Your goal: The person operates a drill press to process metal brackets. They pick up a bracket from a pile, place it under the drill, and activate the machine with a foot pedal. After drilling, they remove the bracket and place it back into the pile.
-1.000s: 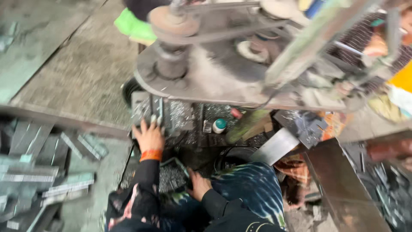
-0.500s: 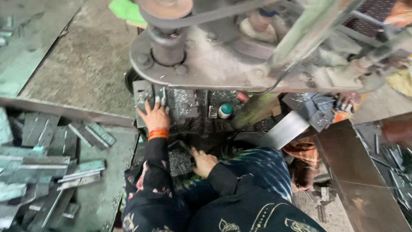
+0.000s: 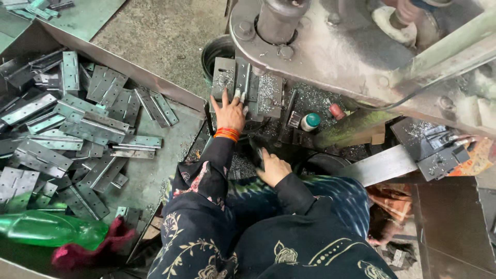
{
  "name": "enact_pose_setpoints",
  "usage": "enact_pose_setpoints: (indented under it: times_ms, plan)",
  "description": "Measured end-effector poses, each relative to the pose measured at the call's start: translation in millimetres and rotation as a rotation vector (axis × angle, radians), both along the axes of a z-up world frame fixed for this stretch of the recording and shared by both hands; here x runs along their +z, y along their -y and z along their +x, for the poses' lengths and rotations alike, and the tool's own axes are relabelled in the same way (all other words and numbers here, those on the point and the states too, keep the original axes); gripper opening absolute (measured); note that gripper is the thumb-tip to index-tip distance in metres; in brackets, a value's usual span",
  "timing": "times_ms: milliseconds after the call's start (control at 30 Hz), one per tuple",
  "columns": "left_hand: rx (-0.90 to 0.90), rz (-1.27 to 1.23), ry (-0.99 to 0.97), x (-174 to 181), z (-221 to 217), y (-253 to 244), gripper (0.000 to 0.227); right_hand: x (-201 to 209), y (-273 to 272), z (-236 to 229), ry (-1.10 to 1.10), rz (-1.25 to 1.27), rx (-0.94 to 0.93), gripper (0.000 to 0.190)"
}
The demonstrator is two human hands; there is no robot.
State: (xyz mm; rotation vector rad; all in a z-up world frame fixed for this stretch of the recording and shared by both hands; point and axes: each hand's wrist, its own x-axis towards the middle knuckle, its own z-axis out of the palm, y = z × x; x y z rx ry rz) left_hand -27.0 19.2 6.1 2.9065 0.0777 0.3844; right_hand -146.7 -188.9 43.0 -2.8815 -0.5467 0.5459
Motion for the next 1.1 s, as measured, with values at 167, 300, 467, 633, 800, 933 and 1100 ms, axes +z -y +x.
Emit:
enact_pose_setpoints:
  times_ms: [167, 300, 467, 633, 800, 933, 1100]
  plan:
    - [-0.025, 0.039, -0.103, 7, 3, -1, 0.045, -15, 2, 0, -0.050, -0.023, -0.044, 0.090]
    - [-0.043, 0.031, -0.104, 8, 0, 1, 0.046, -77, 19, -35, -0.005, 0.130, -0.093, 0.097]
    - [-0.027, 0.048, -0.021, 2, 1, -1, 0.043, -117, 25, -43, 0.019, 0.163, -0.128, 0.098]
    - [-0.006, 0.047, -0.058, -1, -4, 6, 0.043, -68, 20, -34, -0.004, 0.200, -0.081, 0.100]
    - [0.026, 0.072, -0.046, -4, 10, 4, 0.042, -4, 6, -4, -0.026, 0.029, -0.030, 0.086]
    - [0.058, 0.011, -0.050, 0, 26, 3, 0.042, -2, 3, -4, 0.010, 0.035, -0.029, 0.085]
    - [0.067, 0.003, -0.023, -1, 35, 3, 0.043, -54, 12, -30, 0.002, 0.129, -0.119, 0.088]
